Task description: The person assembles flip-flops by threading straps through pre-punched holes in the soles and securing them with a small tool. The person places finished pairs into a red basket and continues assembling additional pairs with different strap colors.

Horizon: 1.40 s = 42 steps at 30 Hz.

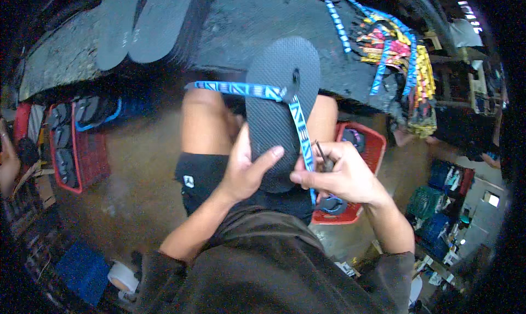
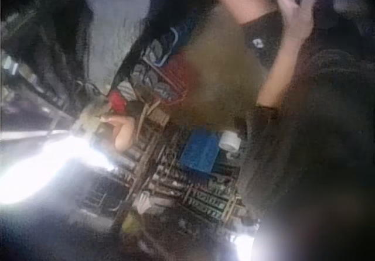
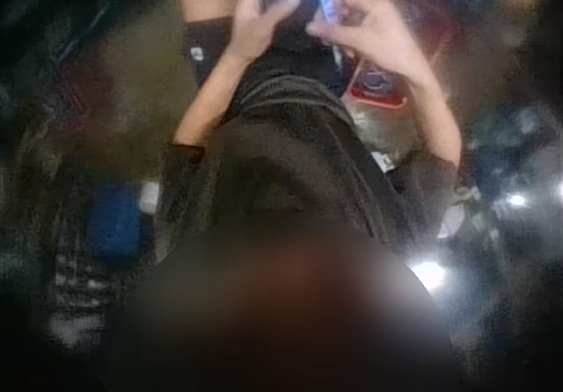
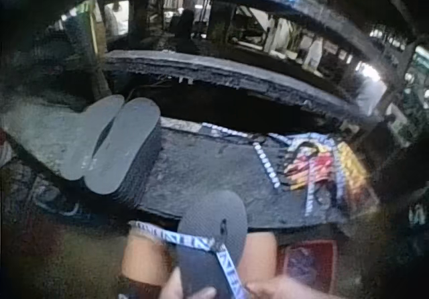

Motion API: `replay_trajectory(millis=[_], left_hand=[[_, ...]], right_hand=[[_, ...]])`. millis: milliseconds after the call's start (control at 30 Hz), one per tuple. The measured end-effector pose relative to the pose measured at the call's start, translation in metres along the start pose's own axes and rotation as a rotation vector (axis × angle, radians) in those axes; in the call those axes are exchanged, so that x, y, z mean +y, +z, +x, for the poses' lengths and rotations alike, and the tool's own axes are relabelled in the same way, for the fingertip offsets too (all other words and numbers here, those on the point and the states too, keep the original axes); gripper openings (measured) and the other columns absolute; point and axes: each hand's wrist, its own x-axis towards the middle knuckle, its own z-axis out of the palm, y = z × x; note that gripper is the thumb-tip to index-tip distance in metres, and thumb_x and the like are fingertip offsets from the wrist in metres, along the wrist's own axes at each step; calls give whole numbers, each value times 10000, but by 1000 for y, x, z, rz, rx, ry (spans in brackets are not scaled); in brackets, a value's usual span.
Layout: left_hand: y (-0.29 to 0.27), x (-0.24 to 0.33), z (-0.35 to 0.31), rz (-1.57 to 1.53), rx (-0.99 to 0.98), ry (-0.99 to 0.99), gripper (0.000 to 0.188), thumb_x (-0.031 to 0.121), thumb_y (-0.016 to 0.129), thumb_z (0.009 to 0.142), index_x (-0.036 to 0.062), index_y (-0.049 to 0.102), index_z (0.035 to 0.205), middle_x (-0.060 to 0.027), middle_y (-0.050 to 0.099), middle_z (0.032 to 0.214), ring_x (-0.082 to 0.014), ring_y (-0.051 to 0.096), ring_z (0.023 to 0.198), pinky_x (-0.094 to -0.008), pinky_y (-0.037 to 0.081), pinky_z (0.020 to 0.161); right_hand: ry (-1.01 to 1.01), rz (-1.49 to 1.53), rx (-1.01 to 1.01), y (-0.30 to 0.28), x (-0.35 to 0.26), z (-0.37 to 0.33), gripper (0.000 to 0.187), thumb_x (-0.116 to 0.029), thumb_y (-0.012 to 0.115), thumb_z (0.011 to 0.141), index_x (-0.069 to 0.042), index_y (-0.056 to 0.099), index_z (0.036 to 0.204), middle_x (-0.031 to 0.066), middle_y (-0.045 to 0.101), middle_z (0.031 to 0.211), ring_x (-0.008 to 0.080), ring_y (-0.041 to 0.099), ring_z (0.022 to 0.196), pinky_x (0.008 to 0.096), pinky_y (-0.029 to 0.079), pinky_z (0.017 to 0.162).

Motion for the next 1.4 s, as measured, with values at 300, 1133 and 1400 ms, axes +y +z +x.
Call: replay_trajectory(millis=[300, 1133, 1400], left_hand=[[37, 54, 65, -233, 28, 50, 541, 121, 556, 983, 9, 408, 1491, -122, 602, 1361, -224, 612, 1231, -382, 472, 1086], [6, 43, 113, 349, 206, 210, 620, -47, 622, 937, -59, 356, 1497, -119, 570, 1294, -196, 548, 1189, -335, 461, 1039], [8, 28, 122, 348, 171, 114, 483, -19, 618, 979, -29, 430, 1424, -93, 596, 1238, -172, 565, 1129, -304, 474, 995]], right_hand=[[-442, 217, 389, -18, -6, 38, 216, -63, 744, 953, -35, 653, 1147, -2, 659, 779, 42, 555, 604, 217, 426, 535], [-341, -260, 218, -22, 29, 87, 223, 62, 692, 876, -33, 599, 1055, 36, 545, 918, 121, 559, 872, 294, 466, 742], [-379, 244, 601, -19, 38, 121, 222, -106, 796, 929, -44, 628, 1061, -41, 630, 754, 39, 540, 649, 238, 445, 603]])
